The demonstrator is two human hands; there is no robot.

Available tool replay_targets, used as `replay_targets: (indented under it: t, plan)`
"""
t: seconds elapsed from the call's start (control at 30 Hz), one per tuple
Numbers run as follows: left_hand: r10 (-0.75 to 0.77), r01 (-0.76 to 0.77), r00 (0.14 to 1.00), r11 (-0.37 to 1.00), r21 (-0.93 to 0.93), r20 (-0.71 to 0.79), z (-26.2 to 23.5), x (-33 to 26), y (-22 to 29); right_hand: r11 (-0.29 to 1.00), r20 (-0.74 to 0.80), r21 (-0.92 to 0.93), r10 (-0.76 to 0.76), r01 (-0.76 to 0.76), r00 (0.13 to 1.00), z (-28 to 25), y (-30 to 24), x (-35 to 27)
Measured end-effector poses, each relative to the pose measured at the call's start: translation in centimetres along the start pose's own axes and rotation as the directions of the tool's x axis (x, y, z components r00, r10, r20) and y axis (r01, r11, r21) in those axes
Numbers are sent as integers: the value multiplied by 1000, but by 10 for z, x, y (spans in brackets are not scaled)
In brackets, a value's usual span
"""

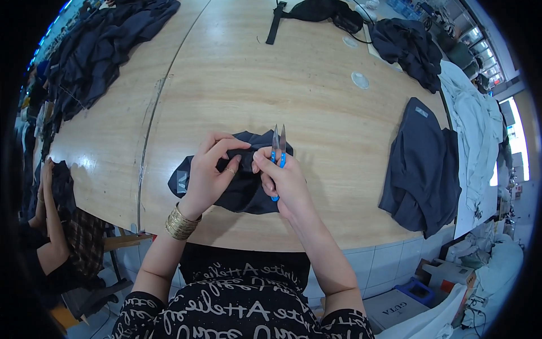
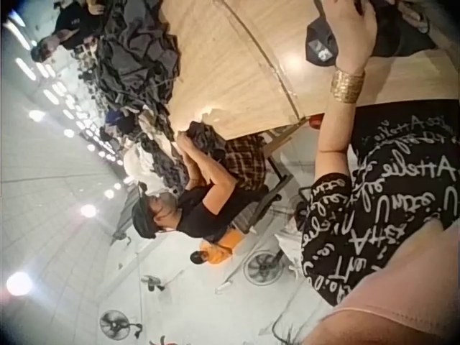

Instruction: Use trimming snips to remove excess threads and finish seams on manufactured shorts.

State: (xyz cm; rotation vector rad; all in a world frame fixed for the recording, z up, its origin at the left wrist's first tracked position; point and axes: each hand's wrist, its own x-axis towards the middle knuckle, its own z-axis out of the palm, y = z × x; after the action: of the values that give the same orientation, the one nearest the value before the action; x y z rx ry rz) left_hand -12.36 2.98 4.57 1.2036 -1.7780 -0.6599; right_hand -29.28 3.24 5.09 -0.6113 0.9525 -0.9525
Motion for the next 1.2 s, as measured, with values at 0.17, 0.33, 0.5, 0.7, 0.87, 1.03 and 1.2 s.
replay_targets:
  t: [0.17, 0.33, 0.5, 0.7, 0.87, 1.03, 1.2]
  plan:
    - [188, -186, 982, 978, 99, -14, 2, 3, -3, 996, 30, -84, -3, 5, 1000, 3, -6, -6]
    - [214, -212, 977, 949, 235, 16, 5, 7, -3, 999, 41, -22, 48, -47, 998, -2, -12, -4]
    - [263, -255, 965, 917, 307, 17, 8, 8, -5, 986, 32, 51, 159, -161, 987, -6, -16, -8]
    - [324, -295, 946, 896, 332, -33, 12, 3, -9, 988, -10, -154, 27, -29, 1000, -9, -9, -17]
    - [333, -293, 941, 893, 341, -65, 13, 2, -14, 1000, 20, -7, 6, -6, 1000, -4, 0, -15]
    - [365, -324, 927, 894, 309, -85, 22, 10, -10, 981, 51, 145, 123, -129, 991, -11, -5, -16]
    - [341, -312, 939, 901, 302, -47, 30, 8, -12, 992, -65, 65, 116, -112, 991, -13, 6, -13]
